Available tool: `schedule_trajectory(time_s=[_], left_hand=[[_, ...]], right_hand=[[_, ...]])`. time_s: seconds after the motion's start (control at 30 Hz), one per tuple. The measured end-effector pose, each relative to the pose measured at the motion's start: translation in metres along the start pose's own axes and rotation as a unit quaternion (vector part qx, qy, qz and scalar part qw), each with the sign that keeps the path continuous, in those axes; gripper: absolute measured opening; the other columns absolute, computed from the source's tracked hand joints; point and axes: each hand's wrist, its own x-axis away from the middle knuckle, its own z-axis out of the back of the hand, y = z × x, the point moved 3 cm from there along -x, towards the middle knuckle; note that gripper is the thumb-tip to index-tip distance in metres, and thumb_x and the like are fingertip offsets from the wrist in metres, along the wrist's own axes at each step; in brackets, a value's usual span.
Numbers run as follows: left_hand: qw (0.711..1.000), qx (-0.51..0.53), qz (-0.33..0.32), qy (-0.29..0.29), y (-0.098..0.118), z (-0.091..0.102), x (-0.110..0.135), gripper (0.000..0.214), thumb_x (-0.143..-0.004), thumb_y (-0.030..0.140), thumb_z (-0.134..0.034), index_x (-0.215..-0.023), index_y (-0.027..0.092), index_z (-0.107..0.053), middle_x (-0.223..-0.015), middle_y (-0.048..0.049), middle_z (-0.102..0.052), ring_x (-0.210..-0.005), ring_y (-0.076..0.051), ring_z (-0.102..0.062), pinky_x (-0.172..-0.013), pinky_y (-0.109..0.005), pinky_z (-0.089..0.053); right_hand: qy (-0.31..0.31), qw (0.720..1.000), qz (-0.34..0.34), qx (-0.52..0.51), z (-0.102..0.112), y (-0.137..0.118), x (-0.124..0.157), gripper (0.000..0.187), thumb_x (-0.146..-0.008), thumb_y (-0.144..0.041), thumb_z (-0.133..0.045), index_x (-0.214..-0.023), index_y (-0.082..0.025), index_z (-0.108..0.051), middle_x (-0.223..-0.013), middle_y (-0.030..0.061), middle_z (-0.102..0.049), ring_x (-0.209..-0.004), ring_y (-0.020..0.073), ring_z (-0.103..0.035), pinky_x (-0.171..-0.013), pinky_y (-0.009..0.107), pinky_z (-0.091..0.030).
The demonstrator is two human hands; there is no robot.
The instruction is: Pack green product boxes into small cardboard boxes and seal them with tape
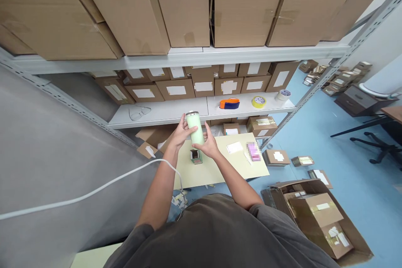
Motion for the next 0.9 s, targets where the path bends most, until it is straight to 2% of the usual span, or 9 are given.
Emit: schedule_trajectory(time_s=[0.07, 0.17, 0.3, 0.4, 0.5, 0.57, 0.63, 0.77, 0.9], left_hand=[[1.0, -0.013, 0.002, -0.003, 0.0, 0.001, 0.001, 0.142, -0.071, 0.039, -0.101, -0.182, 0.028, -0.012, -0.14, -0.015, -0.075, -0.127, -0.031, -0.073, -0.111, -0.048, -0.059], [0.999, -0.029, 0.009, -0.023, 0.001, 0.003, 0.002, 0.138, -0.072, 0.045, -0.1, -0.181, 0.029, -0.017, -0.146, -0.0171, -0.072, -0.129, -0.032, -0.072, -0.11, -0.049, -0.061], [0.998, -0.066, -0.005, -0.023, 0.013, 0.013, 0.0, 0.113, -0.071, 0.049, -0.101, -0.168, 0.026, -0.049, -0.163, -0.0179, -0.06, -0.147, -0.036, -0.061, -0.118, -0.048, -0.056], [0.992, -0.107, -0.002, -0.064, 0.022, 0.02, -0.004, 0.091, -0.065, 0.048, -0.104, -0.145, 0.02, -0.072, -0.149, -0.0168, -0.071, -0.139, -0.037, -0.066, -0.118, -0.05, -0.055], [0.987, -0.135, 0.004, -0.082, 0.021, 0.029, -0.005, 0.078, -0.062, 0.045, -0.105, -0.13, 0.02, -0.078, -0.133, -0.0137, -0.079, -0.123, -0.034, -0.073, -0.111, -0.05, -0.059], [0.987, -0.148, -0.005, -0.065, 0.011, 0.038, -0.005, 0.073, -0.06, 0.042, -0.105, -0.125, 0.02, -0.079, -0.128, -0.0118, -0.08, -0.118, -0.031, -0.074, -0.108, -0.047, -0.06], [0.986, -0.16, -0.015, -0.046, -0.005, 0.049, -0.003, 0.073, -0.057, 0.039, -0.105, -0.122, 0.021, -0.078, -0.125, -0.0103, -0.08, -0.115, -0.029, -0.074, -0.106, -0.045, -0.06], [0.982, -0.189, 0.0, -0.016, -0.048, 0.068, 0.007, 0.077, -0.052, 0.037, -0.103, -0.121, 0.019, -0.075, -0.121, -0.0101, -0.079, -0.109, -0.026, -0.075, -0.103, -0.044, -0.06], [0.979, -0.197, 0.03, 0.029, -0.084, 0.079, 0.019, 0.076, -0.051, 0.037, -0.1, -0.12, 0.019, -0.072, -0.121, -0.0107, -0.078, -0.11, -0.026, -0.074, -0.105, -0.045, -0.058]], right_hand=[[-0.008, 1.0, 0.007, 0.004, 0.002, -0.001, 0.001, 0.149, -0.07, -0.044, -0.1, -0.181, -0.033, -0.003, -0.14, 0.012, -0.066, -0.118, 0.0314, -0.07, -0.112, 0.055, -0.056], [-0.035, 0.999, 0.01, -0.035, 0.003, -0.002, -0.001, 0.144, -0.074, -0.041, -0.096, -0.181, -0.033, -0.001, -0.14, 0.0121, -0.067, -0.12, 0.0315, -0.071, -0.11, 0.054, -0.058], [-0.053, 0.997, -0.006, -0.055, 0.001, 0.006, -0.002, 0.148, -0.068, -0.036, -0.1, -0.181, -0.034, -0.004, -0.136, 0.0109, -0.069, -0.115, 0.031, -0.073, -0.105, 0.053, -0.061], [-0.08, 0.994, -0.017, -0.067, -0.004, 0.018, -0.002, 0.151, -0.066, -0.035, -0.101, -0.181, -0.038, -0.004, -0.141, 0.0108, -0.067, -0.116, 0.0305, -0.073, -0.105, 0.053, -0.061], [-0.095, 0.994, -0.017, -0.058, -0.007, 0.039, -0.003, 0.148, -0.067, -0.036, -0.1, -0.181, -0.039, -0.006, -0.152, 0.0116, -0.064, -0.13, 0.0323, -0.069, -0.113, 0.054, -0.057], [-0.097, 0.995, -0.034, -0.012, -0.006, 0.061, -0.006, 0.145, -0.063, -0.031, -0.1, -0.18, -0.037, -0.015, -0.161, 0.0128, -0.058, -0.145, 0.0353, -0.06, -0.121, 0.056, -0.05], [-0.097, 0.991, -0.082, 0.05, -0.005, 0.088, -0.008, 0.143, -0.058, -0.025, -0.101, -0.179, -0.036, -0.025, -0.166, 0.0147, -0.054, -0.155, 0.0385, -0.052, -0.124, 0.058, -0.046], [-0.087, 0.972, -0.178, 0.127, -0.012, 0.145, -0.008, 0.139, -0.053, -0.023, -0.102, -0.175, -0.033, -0.036, -0.167, 0.0172, -0.054, -0.155, 0.0401, -0.052, -0.124, 0.059, -0.047], [-0.074, 0.964, -0.184, 0.177, -0.036, 0.182, -0.012, 0.131, -0.053, -0.028, -0.102, -0.17, -0.028, -0.044, -0.17, 0.0172, -0.051, -0.157, 0.0399, -0.05, -0.13, 0.058, -0.04]])
